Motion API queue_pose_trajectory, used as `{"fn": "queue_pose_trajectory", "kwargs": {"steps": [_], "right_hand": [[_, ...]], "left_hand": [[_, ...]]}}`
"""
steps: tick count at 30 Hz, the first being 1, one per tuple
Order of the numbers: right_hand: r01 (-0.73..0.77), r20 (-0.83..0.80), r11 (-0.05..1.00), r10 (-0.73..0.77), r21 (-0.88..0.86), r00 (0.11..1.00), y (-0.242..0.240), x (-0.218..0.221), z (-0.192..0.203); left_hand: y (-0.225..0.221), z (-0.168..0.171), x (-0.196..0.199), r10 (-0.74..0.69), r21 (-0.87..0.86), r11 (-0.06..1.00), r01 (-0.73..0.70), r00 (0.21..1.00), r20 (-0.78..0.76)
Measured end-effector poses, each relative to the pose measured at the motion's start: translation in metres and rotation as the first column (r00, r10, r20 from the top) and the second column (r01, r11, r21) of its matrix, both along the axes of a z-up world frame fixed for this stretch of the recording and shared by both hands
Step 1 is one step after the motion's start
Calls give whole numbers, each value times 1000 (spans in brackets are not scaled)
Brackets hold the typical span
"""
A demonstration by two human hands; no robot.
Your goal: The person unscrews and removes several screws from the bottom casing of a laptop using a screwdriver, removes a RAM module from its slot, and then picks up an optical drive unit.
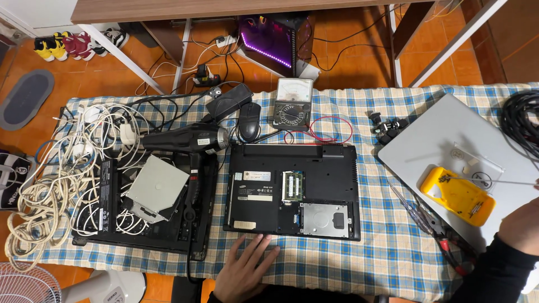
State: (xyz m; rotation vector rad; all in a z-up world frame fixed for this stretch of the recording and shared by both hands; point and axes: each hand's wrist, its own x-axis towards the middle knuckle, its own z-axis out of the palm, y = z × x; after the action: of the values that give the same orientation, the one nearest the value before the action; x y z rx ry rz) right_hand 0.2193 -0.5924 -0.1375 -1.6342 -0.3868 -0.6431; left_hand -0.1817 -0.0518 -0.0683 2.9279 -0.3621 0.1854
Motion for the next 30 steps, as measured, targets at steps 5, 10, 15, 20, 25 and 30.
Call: {"fn": "queue_pose_trajectory", "kwargs": {"steps": [5,10,15,20,25,30], "right_hand": [[20,-26,1000,-19,10,999,-11,-14,0],[23,-26,999,-23,26,999,-6,-9,1],[28,-40,999,-26,44,999,-1,-10,1],[37,-46,998,-35,43,998,-3,-10,8],[42,-46,998,-40,40,998,-8,-7,16],[45,-61,997,-42,55,997,-5,-6,8]], "left_hand": [[-6,7,1,44,33,998,-47,997,65],[-5,12,3,37,23,999,-37,999,-4],[-16,23,5,111,14,994,-111,994,-2],[-26,45,12,104,-173,978,-117,991,-81],[-22,44,21,23,-148,989,-21,1000,12],[-21,35,19,22,-84,996,-17,998,66]]}}
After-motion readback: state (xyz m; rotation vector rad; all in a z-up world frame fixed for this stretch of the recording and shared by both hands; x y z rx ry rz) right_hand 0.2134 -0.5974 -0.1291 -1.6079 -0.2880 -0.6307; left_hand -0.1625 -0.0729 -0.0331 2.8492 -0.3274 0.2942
